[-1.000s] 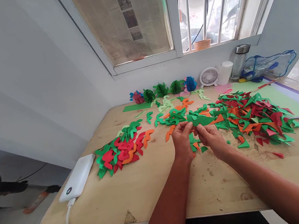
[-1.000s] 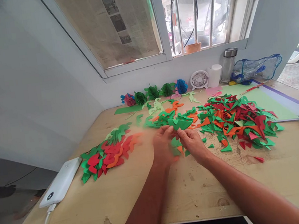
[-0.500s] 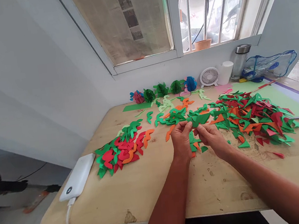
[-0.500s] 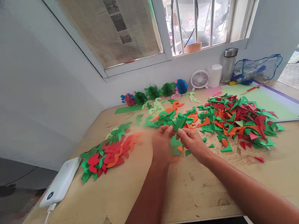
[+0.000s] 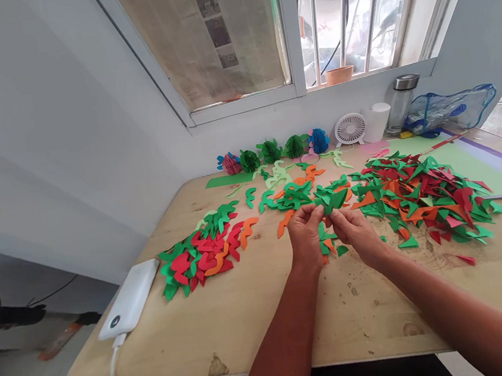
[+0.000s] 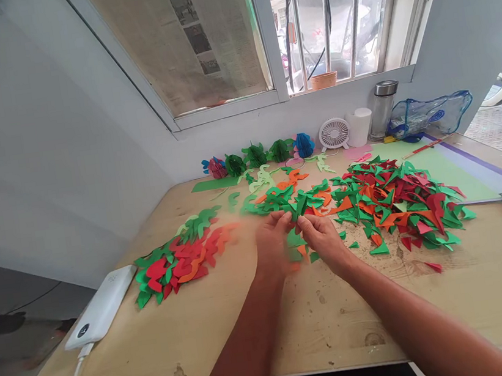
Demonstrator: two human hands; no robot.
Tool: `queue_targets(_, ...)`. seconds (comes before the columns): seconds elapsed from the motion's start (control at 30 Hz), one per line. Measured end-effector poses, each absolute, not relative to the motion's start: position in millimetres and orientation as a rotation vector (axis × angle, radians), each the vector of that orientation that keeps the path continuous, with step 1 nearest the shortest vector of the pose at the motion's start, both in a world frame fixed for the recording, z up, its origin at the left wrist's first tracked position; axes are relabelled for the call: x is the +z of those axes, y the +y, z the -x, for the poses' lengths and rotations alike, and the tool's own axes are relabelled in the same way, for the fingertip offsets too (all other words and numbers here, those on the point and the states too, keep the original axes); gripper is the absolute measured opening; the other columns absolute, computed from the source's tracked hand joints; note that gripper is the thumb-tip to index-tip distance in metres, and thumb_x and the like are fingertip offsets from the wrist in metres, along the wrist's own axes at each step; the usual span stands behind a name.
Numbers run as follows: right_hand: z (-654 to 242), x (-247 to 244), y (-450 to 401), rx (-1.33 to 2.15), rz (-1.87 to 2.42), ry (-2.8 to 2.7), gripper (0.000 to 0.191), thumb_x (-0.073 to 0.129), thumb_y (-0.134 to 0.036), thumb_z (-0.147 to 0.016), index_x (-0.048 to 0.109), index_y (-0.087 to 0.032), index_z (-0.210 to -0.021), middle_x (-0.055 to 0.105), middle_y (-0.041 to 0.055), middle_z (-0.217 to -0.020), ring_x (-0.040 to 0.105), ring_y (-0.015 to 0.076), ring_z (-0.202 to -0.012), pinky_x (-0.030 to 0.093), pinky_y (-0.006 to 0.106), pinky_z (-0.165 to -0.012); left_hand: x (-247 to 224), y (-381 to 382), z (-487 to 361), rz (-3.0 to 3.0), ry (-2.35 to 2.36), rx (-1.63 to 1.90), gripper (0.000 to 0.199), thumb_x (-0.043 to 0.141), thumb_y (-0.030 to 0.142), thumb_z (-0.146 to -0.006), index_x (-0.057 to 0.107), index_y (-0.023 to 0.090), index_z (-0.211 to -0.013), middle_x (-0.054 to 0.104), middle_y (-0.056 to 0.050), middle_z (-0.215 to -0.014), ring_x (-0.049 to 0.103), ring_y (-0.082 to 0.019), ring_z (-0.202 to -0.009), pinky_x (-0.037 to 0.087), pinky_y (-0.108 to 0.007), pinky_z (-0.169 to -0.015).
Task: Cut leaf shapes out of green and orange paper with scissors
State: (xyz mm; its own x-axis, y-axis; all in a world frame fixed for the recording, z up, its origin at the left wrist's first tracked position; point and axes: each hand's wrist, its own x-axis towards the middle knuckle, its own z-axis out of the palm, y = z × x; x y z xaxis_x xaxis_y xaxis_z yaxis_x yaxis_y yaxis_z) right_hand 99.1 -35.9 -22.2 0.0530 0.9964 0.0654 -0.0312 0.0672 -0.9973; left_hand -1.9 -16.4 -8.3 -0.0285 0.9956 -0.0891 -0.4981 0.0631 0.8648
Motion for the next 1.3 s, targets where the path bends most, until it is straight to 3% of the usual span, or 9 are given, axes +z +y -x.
queue_targets(0.4, -98.1, -21.5, -36.8, 1.184, 1.117, -1.119, 0.051, 0.057, -0.068, -0.075, 0.055, -0.018, -0.063, 0.027, -0.0084, -0.045, 0.019, 0.0072, -0.041, 0.016, 0.023, -0.038, -0.1, -20.8, -3.7, -0.701, 0.839, 1.400, 0.025, 0.079, 0.030, -0.055, 0.058, 0.015, -0.059, 0.053, 0.003, -0.051, 0.048, -0.008, -0.052, 0.042, -0.024, -0.059)
queue_targets(0.57, -97.9, -27.6, -36.0, 1.158, 1.108, -1.107, 0.048, 0.056, -0.064, -0.079, 0.055, -0.018, -0.063, 0.028, -0.0082, -0.046, 0.021, 0.0072, -0.041, 0.017, 0.023, -0.039, -2.0, -21.5, -5.0, -0.698, 0.837, 1.415, 0.025, 0.079, 0.030, -0.055, 0.059, 0.016, -0.060, 0.053, 0.003, -0.052, 0.049, -0.008, -0.053, 0.042, -0.025, -0.061)
queue_targets(0.9, -101.1, -26.5, -32.9, 1.289, 1.077, -0.881, 0.041, 0.066, -0.056, -0.072, 0.056, -0.018, -0.063, 0.028, -0.0093, -0.045, 0.017, 0.0048, -0.038, 0.013, 0.021, -0.035, -6.8, -16.8, 2.0, -0.817, 0.986, 1.502, 0.017, 0.074, 0.026, -0.061, 0.060, 0.016, -0.061, 0.058, 0.002, -0.061, 0.053, -0.009, -0.060, 0.045, -0.024, -0.066)
queue_targets(1.07, -114.3, -25.3, -25.8, 1.354, 1.005, -0.737, 0.049, 0.065, -0.056, -0.076, 0.037, -0.022, -0.055, 0.034, -0.0068, -0.046, 0.023, 0.0050, -0.036, 0.016, 0.021, -0.033, -11.5, -7.5, 8.4, -0.782, 1.031, 1.519, 0.020, 0.075, 0.024, -0.056, 0.059, 0.016, -0.064, 0.058, 0.003, -0.062, 0.053, -0.009, -0.059, 0.043, -0.023, -0.063)
queue_targets(1.3, -119.7, -21.3, -24.5, 1.358, 1.042, -0.727, 0.048, 0.069, -0.065, -0.067, 0.055, -0.019, -0.069, 0.032, -0.0088, -0.048, 0.022, 0.0055, -0.038, 0.012, 0.022, -0.036, -18.5, -1.3, 12.2, -0.790, 0.994, 1.505, 0.021, 0.076, 0.020, -0.054, 0.063, 0.016, -0.070, 0.061, 0.003, -0.065, 0.056, -0.009, -0.062, 0.045, -0.023, -0.066)
